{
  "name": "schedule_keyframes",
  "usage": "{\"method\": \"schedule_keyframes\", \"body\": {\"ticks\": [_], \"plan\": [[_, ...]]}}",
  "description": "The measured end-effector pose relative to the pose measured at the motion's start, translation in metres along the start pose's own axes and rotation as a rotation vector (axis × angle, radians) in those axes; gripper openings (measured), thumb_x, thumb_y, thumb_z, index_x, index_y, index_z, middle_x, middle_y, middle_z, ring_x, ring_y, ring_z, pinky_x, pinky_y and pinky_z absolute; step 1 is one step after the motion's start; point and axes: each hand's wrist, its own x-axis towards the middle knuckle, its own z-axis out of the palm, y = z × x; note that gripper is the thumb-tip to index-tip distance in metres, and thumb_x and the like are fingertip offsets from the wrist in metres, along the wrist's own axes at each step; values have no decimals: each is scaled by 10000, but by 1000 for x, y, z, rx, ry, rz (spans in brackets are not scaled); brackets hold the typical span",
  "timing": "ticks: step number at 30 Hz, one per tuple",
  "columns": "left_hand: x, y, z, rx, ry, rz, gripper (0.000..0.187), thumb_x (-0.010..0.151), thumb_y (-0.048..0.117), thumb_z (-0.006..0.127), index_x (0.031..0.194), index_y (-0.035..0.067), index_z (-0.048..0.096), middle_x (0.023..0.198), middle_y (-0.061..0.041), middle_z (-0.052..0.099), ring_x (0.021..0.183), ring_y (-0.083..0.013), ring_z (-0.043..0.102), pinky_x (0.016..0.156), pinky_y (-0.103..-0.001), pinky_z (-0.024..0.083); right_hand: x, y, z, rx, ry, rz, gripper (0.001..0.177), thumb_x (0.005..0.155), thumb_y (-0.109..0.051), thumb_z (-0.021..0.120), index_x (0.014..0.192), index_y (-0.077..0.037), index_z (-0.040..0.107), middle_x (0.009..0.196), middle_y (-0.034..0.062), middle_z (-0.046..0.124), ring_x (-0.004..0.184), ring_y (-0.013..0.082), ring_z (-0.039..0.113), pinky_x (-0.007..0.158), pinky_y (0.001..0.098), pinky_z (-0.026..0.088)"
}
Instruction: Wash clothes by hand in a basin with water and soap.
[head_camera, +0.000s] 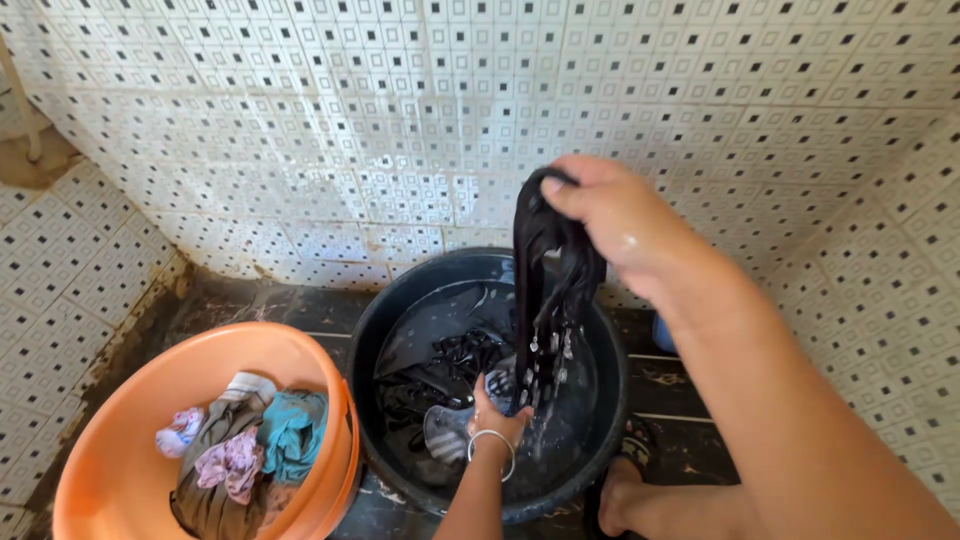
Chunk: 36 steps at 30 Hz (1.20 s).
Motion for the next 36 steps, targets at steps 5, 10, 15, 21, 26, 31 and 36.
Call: {"method": "schedule_keyframes", "body": {"ticks": [5, 10, 15, 21, 26, 31, 36], "plan": [[102, -47, 74, -14, 190, 517, 431, 773, 380, 883, 1082, 227, 623, 1337, -140, 637, 1276, -316, 551, 1050, -468, 369, -19, -28, 4, 187, 46, -70, 239, 1008, -201, 582, 1198, -71, 649, 905, 4, 681, 750, 119, 616, 622, 301, 520], [68, 33, 15, -378, -10, 391, 757, 643, 304, 877, 1218, 88, 434, 1210, -223, 665, 1132, -380, 653, 987, -445, 524, -10, -12, 22, 290, -36, -70, 227, 996, -213, 566, 1165, -77, 632, 875, 26, 665, 714, 144, 608, 596, 312, 514], [162, -13, 34, 57, -31, 109, 297, 859, 243, 651, 1009, 2, 737, 1097, -265, 751, 1060, -385, 703, 834, -410, 552, 20, 45, 25, -204, -63, -159, 375, 1003, -236, 598, 1300, -8, 583, 1234, 76, 705, 1115, 179, 640, 963, 304, 488], [25, 76, -86, -819, 49, -366, 387, 893, 201, 571, 1172, -47, 671, 1160, -211, 715, 870, -293, 633, 756, -468, 469, 28, 190, 10, -1039, -30, 333, 786, 914, -320, 678, 1511, 47, 322, 1387, 310, 532, 1244, 430, 578, 1053, 454, 468], [-21, 128, -136, -1099, 36, -591, 372, 922, 196, 626, 1224, -18, 594, 1190, -190, 549, 951, -322, 587, 803, -542, 497, -27, 259, 53, -1146, -58, 564, 900, 816, -242, 709, 1546, -35, 225, 1430, 229, 475, 1249, 395, 562, 1027, 475, 488], [-62, 158, -167, -1132, 39, -610, 329, 892, 207, 624, 1140, -1, 682, 1147, -189, 689, 885, -341, 629, 739, -536, 502, -83, 403, 71, -980, -147, 475, 1124, 543, -420, 991, 1425, 36, 462, 1368, 253, 572, 1195, 395, 613, 1002, 416, 523], [-45, 149, -201, -1354, -214, -459, 222, 900, 219, 533, 987, 66, 669, 986, -134, 717, 806, -324, 672, 701, -492, 543, -59, 385, 97, -552, 488, 450, 427, 857, -272, 634, 1236, -102, 735, 1136, 236, 733, 1134, 424, 664, 975, 472, 532]]}}
